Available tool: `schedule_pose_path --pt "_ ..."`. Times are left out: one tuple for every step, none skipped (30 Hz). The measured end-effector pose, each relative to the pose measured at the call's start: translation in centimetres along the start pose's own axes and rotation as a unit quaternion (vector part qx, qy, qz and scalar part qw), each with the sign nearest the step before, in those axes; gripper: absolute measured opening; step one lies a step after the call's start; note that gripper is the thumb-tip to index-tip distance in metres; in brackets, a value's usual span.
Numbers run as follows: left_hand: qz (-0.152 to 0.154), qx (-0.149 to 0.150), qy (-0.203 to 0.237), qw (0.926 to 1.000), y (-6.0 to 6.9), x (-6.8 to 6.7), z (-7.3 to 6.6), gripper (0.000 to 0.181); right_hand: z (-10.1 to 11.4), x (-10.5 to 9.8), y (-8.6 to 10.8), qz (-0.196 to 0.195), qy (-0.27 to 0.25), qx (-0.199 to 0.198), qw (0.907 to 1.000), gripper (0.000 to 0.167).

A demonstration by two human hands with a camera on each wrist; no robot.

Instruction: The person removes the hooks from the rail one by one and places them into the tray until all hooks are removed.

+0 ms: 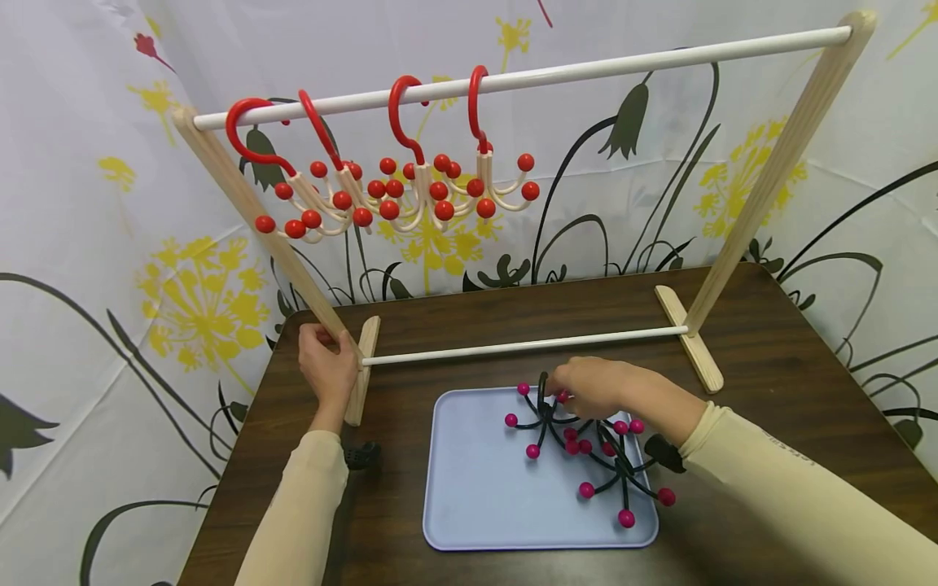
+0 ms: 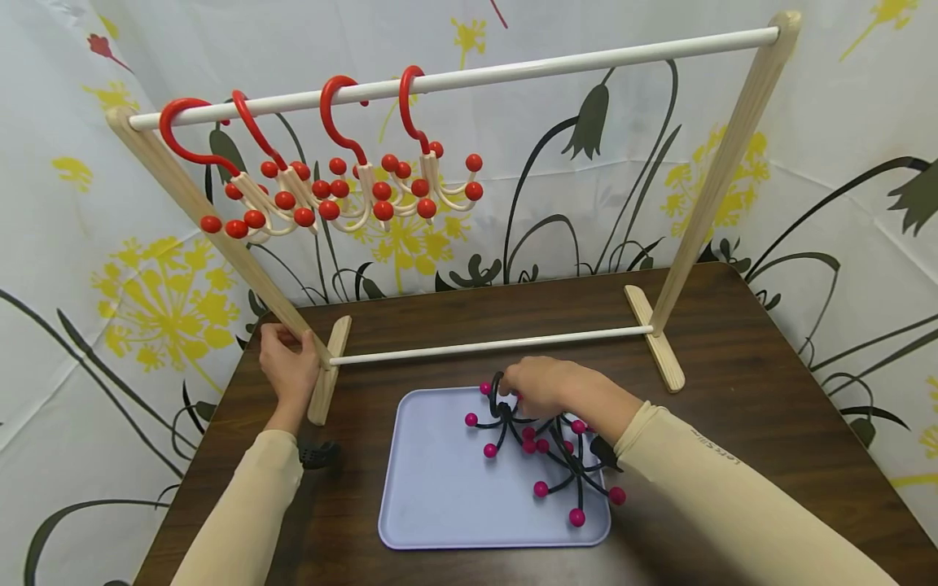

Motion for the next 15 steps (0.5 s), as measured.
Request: schedule_pose_path --pt "0.000 0.000 0.001 1.0000 0.0 0.0 0.0 0.023 -0.1 -0.3 0.2 0.000 0.003 0.000 1.0000 0.031" --pt "0.000 0.000 0.001 1.0000 0.0 0.1 0.1 0.023 -0.1 -0.6 0.4 0.000 0.003 0.000 1.0000 0.032" --pt "0.000 0.001 0.002 1.0000 0.0 0.1 0.1 0.023 -0.2 -1.0 0.6 -0.001 0.004 0.003 1.0000 0.033" --pt "-0.001 0.002 0.003 1.0000 0.0 0.1 0.1 0.023 -0.2 -1.3 0.8 -0.002 0.002 0.004 1.0000 0.034" --pt "-0.002 0.003 0.004 1.0000 0.0 0.1 0.1 0.022 -0.2 -1.8 1.1 -0.005 0.004 0.003 1.0000 0.034" --pt "-0.001 0.003 0.004 1.0000 0.0 0.1 0.1 0.023 -0.2 -2.3 1.4 -0.009 0.008 0.001 0.9999 0.034" --pt "-0.001 0.004 0.005 1.0000 0.0 0.1 0.1 0.023 -0.2 -2.7 1.7 -0.014 0.009 0.002 0.9999 0.033" --pt "0.000 0.005 0.005 1.0000 0.1 0.1 0.1 0.023 -0.1 -3.3 2.1 -0.022 0.012 -0.004 0.9997 0.033" --pt "0.000 0.006 0.004 1.0000 0.1 0.2 0.1 0.023 0.1 -4.0 2.6 -0.034 0.015 -0.013 0.9992 0.032" --pt "0.000 0.007 0.004 1.0000 0.1 0.2 0.2 0.023 0.2 -4.8 3.0 -0.046 0.018 -0.021 0.9985 0.031" --pt "0.001 0.007 0.005 1.0000 0.2 0.2 0.2 0.023 0.4 -5.6 3.5 -0.064 0.021 -0.031 0.9972 0.030" --pt "0.001 0.007 0.005 1.0000 0.2 0.2 0.2 0.023 0.6 -6.6 4.0 -0.083 0.025 -0.036 0.9956 0.029" --pt "0.001 0.007 0.005 1.0000 0.2 0.2 0.1 0.023 0.8 -7.6 4.5 -0.106 0.029 -0.041 0.9931 0.027" --pt "0.001 0.008 0.005 1.0000 0.2 0.2 0.1 0.023 1.0 -8.7 5.0 -0.135 0.037 -0.045 0.9891 0.026" --pt "-0.001 0.009 0.005 1.0000 0.1 0.1 0.1 0.023 1.1 -9.9 5.5 -0.164 0.042 -0.046 0.9844 0.024"
Point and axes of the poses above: each hand's wrist, its own y-axis away from the middle knuckle, its own x-axis out of the palm, z = x × y, the point moved 8 cm from there along -y, towards the middle knuckle, and after that the axes turned 7 degrees about y, right-handed, at the moved point
